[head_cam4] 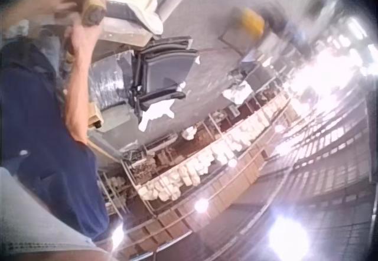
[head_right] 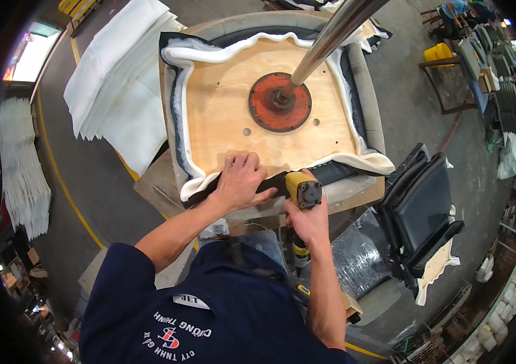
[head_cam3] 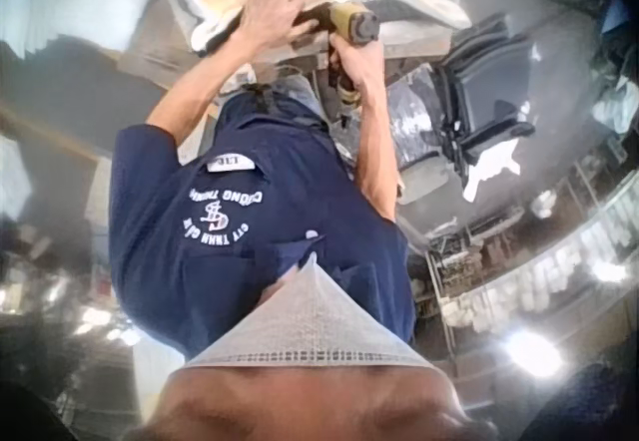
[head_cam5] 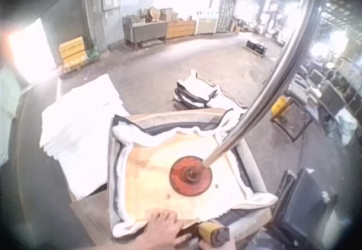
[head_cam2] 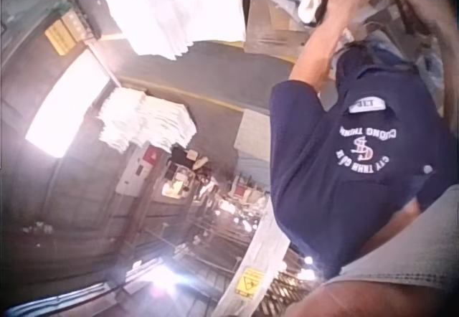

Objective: The person uses a pneumatic staple gun to attach white foam padding to a wooden chair seat base, then places a black leather cover over the padded seat. The person handles the seat and cover, aligning them on a workbench in a factory setting.

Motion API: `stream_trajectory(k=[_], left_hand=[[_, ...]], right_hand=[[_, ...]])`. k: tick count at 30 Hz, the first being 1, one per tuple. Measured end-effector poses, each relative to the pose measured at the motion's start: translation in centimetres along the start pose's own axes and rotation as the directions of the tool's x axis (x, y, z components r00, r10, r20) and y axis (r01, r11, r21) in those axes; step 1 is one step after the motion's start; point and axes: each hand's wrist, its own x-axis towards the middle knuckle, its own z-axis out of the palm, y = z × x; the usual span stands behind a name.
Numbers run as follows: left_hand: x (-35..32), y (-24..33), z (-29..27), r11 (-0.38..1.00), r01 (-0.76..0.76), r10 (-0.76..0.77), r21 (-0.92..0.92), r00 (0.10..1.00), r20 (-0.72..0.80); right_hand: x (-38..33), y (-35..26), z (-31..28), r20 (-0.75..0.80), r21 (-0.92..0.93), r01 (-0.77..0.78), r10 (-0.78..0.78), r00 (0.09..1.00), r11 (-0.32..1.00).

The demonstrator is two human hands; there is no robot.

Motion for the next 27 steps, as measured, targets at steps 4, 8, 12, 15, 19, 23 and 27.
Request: stream_trajectory(k=[4, 8, 12, 15, 19, 23, 27], left_hand=[[1.1, -1.0, 1.4, 0.996, -0.081, 0.080, -0.049, 0.997, -0.020], [0.2, -0.6, 2.2, 0.998, -0.039, 0.033, -0.052, 0.994, -0.105], [-0.1, 0.0, 2.2, 0.997, 0.037, -0.043, -0.071, 0.995, -0.088], [0.1, 0.4, 2.9, 0.997, 0.057, -0.062, -0.051, 0.994, -0.094], [0.6, 0.7, 3.2, 0.995, 0.090, -0.095, -0.045, 0.988, -0.123], [0.5, 0.7, 2.9, 0.996, 0.073, -0.080, -0.054, 0.988, -0.130], [0.9, 0.7, 2.9, 0.999, 0.009, -0.015, -0.054, 0.993, -0.115]], right_hand=[[0.1, 0.8, -0.2, 0.039, 0.056, 0.003, -0.005, 0.999, 0.998], [-1.1, 0.9, 0.1, 0.075, 0.077, -0.009, 0.003, 0.997, 0.997], [-1.1, 0.8, 0.8, 0.070, 0.041, -0.037, 0.034, 0.997, 0.998], [-0.7, 0.6, 1.4, 0.035, 0.000, -0.049, 0.049, 0.998, 0.999], [-0.2, -0.1, 0.6, 0.043, -0.036, -0.043, 0.045, 0.998, 0.998], [-1.3, 1.6, -0.3, 0.049, 0.085, 0.013, -0.018, 0.999, 0.996], [-3.2, 5.6, -1.7, 0.054, 0.140, 0.031, -0.039, 0.998, 0.990]])
